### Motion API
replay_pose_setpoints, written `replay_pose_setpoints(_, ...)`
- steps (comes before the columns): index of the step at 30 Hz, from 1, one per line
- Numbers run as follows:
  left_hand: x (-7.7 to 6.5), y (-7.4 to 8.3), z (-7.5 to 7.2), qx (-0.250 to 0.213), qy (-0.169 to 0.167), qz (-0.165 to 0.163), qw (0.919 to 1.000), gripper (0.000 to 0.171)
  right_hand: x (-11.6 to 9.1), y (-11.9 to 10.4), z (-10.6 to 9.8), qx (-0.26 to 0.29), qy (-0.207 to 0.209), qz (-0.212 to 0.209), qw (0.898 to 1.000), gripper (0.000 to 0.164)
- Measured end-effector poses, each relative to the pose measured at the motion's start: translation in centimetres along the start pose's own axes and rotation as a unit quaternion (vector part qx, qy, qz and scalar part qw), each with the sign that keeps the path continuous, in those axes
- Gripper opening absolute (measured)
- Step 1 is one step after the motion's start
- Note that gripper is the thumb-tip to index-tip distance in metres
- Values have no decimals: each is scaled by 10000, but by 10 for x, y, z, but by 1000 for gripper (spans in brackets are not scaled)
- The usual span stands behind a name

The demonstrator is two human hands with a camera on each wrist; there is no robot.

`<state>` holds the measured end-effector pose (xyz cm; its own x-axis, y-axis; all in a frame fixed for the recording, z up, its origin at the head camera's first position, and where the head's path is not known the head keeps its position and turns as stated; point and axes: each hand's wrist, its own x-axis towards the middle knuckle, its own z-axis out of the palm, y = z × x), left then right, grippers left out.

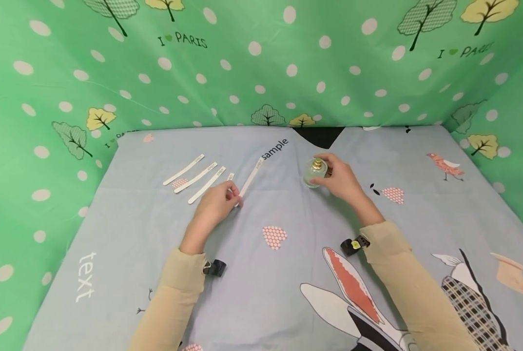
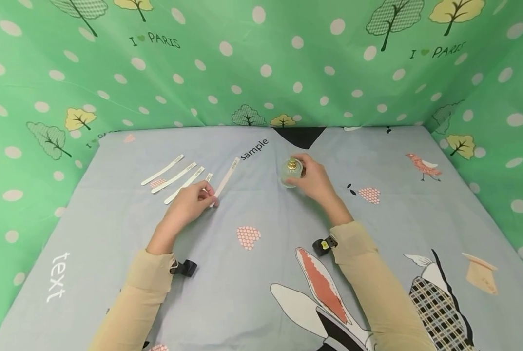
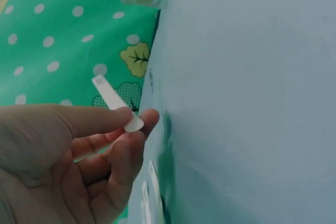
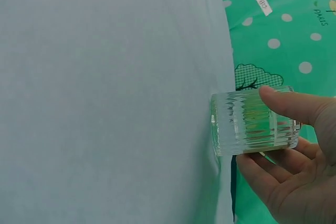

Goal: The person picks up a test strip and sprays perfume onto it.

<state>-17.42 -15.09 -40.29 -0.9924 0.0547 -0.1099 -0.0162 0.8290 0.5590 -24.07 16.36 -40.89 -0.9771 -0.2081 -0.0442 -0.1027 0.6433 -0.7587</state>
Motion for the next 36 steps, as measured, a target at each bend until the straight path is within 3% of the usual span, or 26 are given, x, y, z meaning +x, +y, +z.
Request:
replay_pose_setpoints(8, -2, 3, -4, -456, 400, 146, 9981, 7, -4, -1, 0, 287, 149, -37, 9995, 65)
replay_pose_setpoints(17, -3, 10, -15, -910, 673, 273, 9932, 8, -13, -14, -4, 897, 764, -415, 9922, 63)
replay_pose_setpoints(24, -5, 16, -23, -1028, 706, 362, 9915, 7, -18, -30, -11, 1071, 1397, -929, 9800, 61)
replay_pose_setpoints(30, -7, 22, -32, -1146, 885, 418, 9886, 8, -25, -42, -16, 1298, 1674, -1340, 9681, 64)
replay_pose_setpoints(36, -7, 25, -41, -1613, 1117, 559, 9790, 11, -30, -47, -17, 1099, 1951, -2013, 9536, 74)
